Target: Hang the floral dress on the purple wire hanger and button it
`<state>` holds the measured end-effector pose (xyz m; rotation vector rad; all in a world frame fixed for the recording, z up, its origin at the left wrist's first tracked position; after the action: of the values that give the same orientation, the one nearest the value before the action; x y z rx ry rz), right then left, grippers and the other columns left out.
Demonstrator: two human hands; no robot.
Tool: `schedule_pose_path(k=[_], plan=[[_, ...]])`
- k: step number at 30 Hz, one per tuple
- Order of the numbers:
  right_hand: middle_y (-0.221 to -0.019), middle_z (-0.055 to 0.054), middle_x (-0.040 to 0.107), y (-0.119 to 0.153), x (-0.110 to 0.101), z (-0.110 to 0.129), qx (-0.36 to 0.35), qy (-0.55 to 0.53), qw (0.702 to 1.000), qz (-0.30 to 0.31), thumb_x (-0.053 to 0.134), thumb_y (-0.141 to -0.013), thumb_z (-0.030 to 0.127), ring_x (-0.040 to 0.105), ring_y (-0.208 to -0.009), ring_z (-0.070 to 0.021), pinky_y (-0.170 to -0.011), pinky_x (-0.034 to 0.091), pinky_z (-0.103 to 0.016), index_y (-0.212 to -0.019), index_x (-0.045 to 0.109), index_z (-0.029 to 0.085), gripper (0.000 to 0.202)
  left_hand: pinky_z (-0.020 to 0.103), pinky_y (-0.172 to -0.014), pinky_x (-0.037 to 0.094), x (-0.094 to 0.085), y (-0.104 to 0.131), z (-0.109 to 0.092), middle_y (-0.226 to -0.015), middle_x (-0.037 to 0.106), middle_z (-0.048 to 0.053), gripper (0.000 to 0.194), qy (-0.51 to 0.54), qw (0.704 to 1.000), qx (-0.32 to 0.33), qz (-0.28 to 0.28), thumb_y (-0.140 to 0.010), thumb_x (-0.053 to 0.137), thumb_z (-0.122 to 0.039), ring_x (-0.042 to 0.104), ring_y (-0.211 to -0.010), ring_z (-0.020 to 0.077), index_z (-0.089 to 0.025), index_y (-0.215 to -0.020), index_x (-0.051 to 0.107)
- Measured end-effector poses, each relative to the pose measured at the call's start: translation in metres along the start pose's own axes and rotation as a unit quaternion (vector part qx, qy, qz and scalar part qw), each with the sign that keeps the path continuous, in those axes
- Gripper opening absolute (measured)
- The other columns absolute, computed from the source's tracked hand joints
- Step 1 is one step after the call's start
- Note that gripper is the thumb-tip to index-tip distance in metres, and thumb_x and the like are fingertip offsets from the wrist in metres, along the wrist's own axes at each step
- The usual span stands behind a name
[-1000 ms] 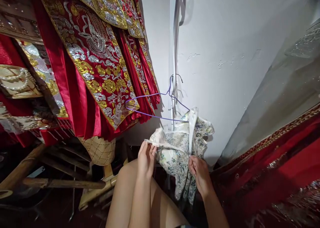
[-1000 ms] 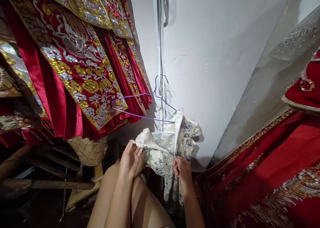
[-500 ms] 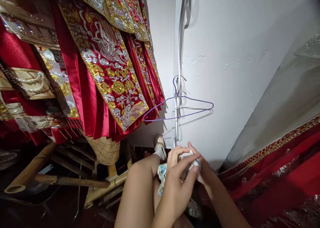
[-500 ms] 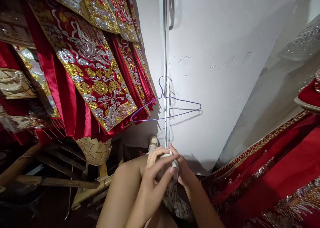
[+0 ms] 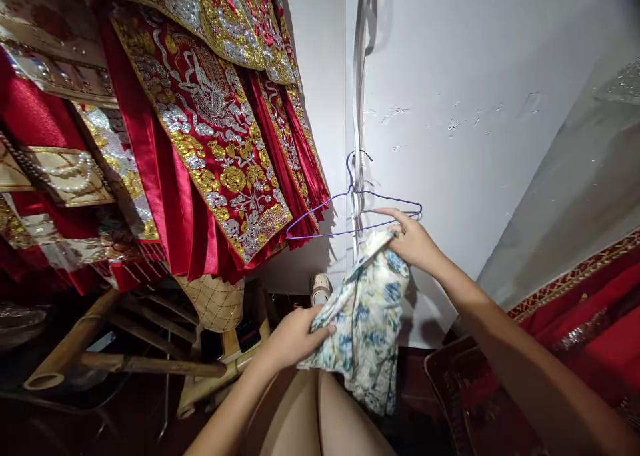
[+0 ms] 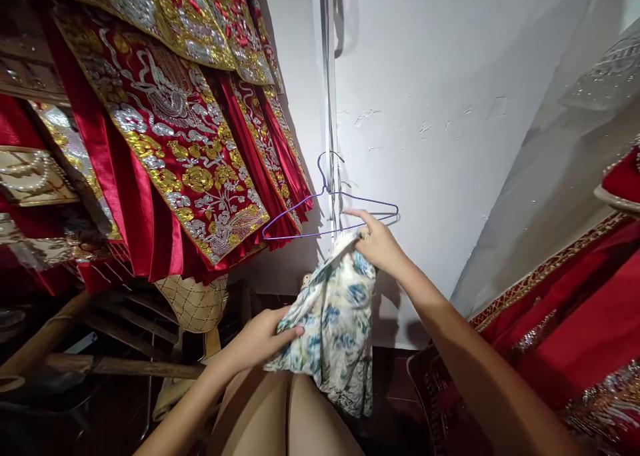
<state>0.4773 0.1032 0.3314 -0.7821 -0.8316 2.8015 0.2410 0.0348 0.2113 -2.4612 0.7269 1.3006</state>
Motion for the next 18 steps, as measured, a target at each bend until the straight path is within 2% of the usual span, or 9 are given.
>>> schedule_pose_path(k=[1, 3, 6, 8, 10, 13, 15, 18], plan=[[-0.096, -0.006, 0.074, -0.010, 0.002, -0.013, 0.011, 0.007, 1.000, -0.021, 0.055, -0.070, 0.014, 0.066, -0.094, -0.0232, -0.080, 0.049, -0.032, -0.117, 0.069, 0.021, 0.050, 0.027, -0.071, 0.042, -0.010, 0.002, 0.004, -0.088, 0.070, 0.004, 0.033, 0.006, 1.000, 0.007, -0.018, -0.094, 0.049, -0.050, 0.061, -0.079, 0.0220, -0.021, -0.096, 0.066], [-0.100, -0.007, 0.074, -0.023, 0.013, -0.039, 0.037, 0.006, 0.999, -0.032, 0.052, -0.070, 0.015, 0.065, -0.096, -0.0237, -0.082, 0.048, -0.032, -0.107, 0.072, 0.019, 0.043, 0.028, -0.070, 0.040, -0.032, 0.004, 0.008, -0.081, 0.068, 0.003, 0.031, -0.001, 0.998, 0.016, -0.057, -0.096, 0.045, -0.046, 0.060, -0.073, 0.0214, -0.022, -0.089, 0.064], [-0.076, -0.004, 0.070, -0.023, 0.026, -0.060, 0.053, 0.008, 0.998, -0.029, 0.048, -0.068, 0.017, 0.061, -0.079, -0.0212, -0.071, 0.044, -0.029, -0.078, 0.070, 0.018, 0.024, 0.031, -0.072, 0.037, -0.057, 0.003, 0.014, -0.058, 0.056, 0.000, 0.036, -0.048, 0.995, 0.016, -0.091, -0.095, 0.048, -0.044, 0.050, -0.056, 0.0187, -0.023, -0.069, 0.058], [-0.061, 0.000, 0.060, -0.013, 0.022, -0.064, 0.059, 0.013, 0.998, -0.033, 0.049, -0.065, 0.019, 0.053, -0.066, -0.0178, -0.061, 0.037, -0.026, -0.065, 0.064, 0.018, 0.015, 0.034, -0.079, 0.038, -0.065, -0.002, 0.020, -0.056, 0.055, 0.001, 0.032, -0.094, 0.992, 0.012, -0.085, -0.090, 0.057, -0.040, 0.051, -0.058, 0.0198, -0.022, -0.063, 0.056], [-0.054, 0.002, 0.052, -0.003, 0.010, -0.063, 0.067, 0.015, 0.997, -0.035, 0.050, -0.063, 0.021, 0.047, -0.059, -0.0153, -0.056, 0.031, -0.026, -0.059, 0.060, 0.018, 0.011, 0.037, -0.085, 0.038, -0.073, -0.008, 0.026, -0.068, 0.063, 0.005, 0.023, -0.140, 0.987, 0.009, -0.085, -0.085, 0.062, -0.034, 0.059, -0.073, 0.0246, -0.022, -0.066, 0.058], [-0.050, 0.003, 0.044, 0.009, -0.011, -0.058, 0.079, 0.012, 0.996, -0.048, 0.050, -0.061, 0.024, 0.041, -0.055, -0.0136, -0.053, 0.026, -0.026, -0.054, 0.055, 0.019, 0.010, 0.040, -0.089, 0.040, -0.094, -0.017, 0.024, -0.095, 0.068, 0.011, 0.017, -0.160, 0.978, 0.020, -0.133, -0.088, 0.056, -0.034, 0.059, -0.097, 0.0299, -0.021, -0.077, 0.059], [-0.049, 0.004, 0.039, 0.016, -0.018, -0.054, 0.083, 0.005, 0.995, -0.061, 0.050, -0.061, 0.025, 0.037, -0.053, -0.0126, -0.052, 0.024, -0.026, -0.051, 0.051, 0.020, 0.011, 0.040, -0.090, 0.042, -0.111, -0.024, 0.015, -0.100, 0.064, 0.012, 0.021, -0.124, 0.976, 0.042, -0.172, -0.092, 0.049, -0.037, 0.057, -0.099, 0.0292, -0.021, -0.081, 0.056], [-0.050, 0.004, 0.039, 0.026, -0.012, -0.044, 0.084, -0.018, 0.994, -0.066, 0.049, -0.063, 0.025, 0.036, -0.053, -0.0121, -0.051, 0.023, -0.026, -0.052, 0.047, 0.021, 0.012, 0.038, -0.097, 0.042, -0.130, -0.037, -0.012, -0.110, 0.061, 0.011, 0.021, -0.030, 0.971, 0.115, -0.207, -0.095, 0.044, -0.036, 0.057, -0.105, 0.0261, -0.020, -0.087, 0.054]])
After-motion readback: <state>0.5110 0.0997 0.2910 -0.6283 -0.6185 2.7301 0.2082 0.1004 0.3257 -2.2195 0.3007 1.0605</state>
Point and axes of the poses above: each hand's wrist, its own y-axis away from the middle knuckle, its own x-axis out of the palm, z = x × y, the point moved 10 cm from there along -y, towards the middle knuckle
